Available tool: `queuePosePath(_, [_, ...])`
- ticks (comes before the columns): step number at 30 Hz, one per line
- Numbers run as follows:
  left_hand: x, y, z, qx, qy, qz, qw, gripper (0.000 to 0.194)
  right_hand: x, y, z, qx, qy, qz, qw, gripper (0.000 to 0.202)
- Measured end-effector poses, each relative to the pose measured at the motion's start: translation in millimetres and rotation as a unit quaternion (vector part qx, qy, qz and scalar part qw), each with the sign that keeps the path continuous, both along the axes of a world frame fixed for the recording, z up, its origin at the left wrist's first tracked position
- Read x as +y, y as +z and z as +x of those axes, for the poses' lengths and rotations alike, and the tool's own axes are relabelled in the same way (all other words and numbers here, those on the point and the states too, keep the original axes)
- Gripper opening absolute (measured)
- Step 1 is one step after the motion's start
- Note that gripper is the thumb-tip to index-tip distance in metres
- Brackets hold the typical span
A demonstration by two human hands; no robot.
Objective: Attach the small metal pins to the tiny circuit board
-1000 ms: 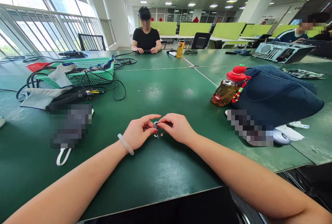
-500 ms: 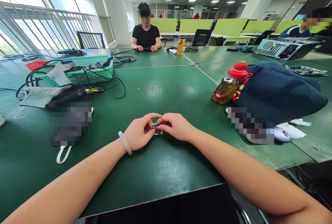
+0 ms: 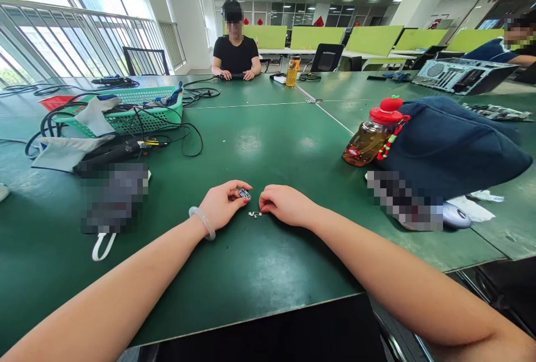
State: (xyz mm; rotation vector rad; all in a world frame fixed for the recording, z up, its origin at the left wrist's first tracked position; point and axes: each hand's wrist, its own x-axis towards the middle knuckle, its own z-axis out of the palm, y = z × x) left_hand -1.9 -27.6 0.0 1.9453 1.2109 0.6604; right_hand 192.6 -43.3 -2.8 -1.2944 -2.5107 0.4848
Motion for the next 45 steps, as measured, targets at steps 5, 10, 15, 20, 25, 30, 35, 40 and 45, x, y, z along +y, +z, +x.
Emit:
queuePosePath(5, [0,0.2,0,0.007,-0.003,0.008,1.000,0.025,-2,-3.6,0,-0.040,0.008,0.050,0.998,0.012])
queuePosePath(10, [-2,3.7,2,0.039,0.016,0.023,0.999,0.022,-6,-0.8,-5,0.008,-0.015,0.081,0.997,0.010])
queuePosePath(15, [-10,8.3,5,0.050,-0.003,0.038,0.998,0.021,-12,3.4,-11,0.056,-0.012,0.130,0.990,0.014])
queuePosePath(20, [-13,9.7,7,0.041,-0.024,0.055,0.997,0.023,-13,3.5,-11,0.037,0.018,0.148,0.988,0.013])
queuePosePath(25, [-11,8.7,4,0.041,-0.025,0.083,0.995,0.021,-8,3.3,-7,0.097,-0.063,0.084,0.990,0.009])
queuePosePath(30, [-11,9.5,4,0.063,-0.031,0.112,0.991,0.019,-6,2.3,-9,0.129,-0.045,-0.016,0.990,0.016])
queuePosePath(35, [-11,8.4,4,0.071,-0.030,0.117,0.990,0.017,-6,3.7,-12,0.109,-0.051,-0.014,0.993,0.017])
queuePosePath(40, [-9,6.9,2,0.085,-0.013,0.116,0.990,0.015,-5,5.5,-6,0.056,-0.047,-0.017,0.997,0.017])
queuePosePath(45, [-5,6.1,-1,0.099,0.027,0.110,0.989,0.015,-10,4.1,-7,0.028,-0.009,0.020,0.999,0.011])
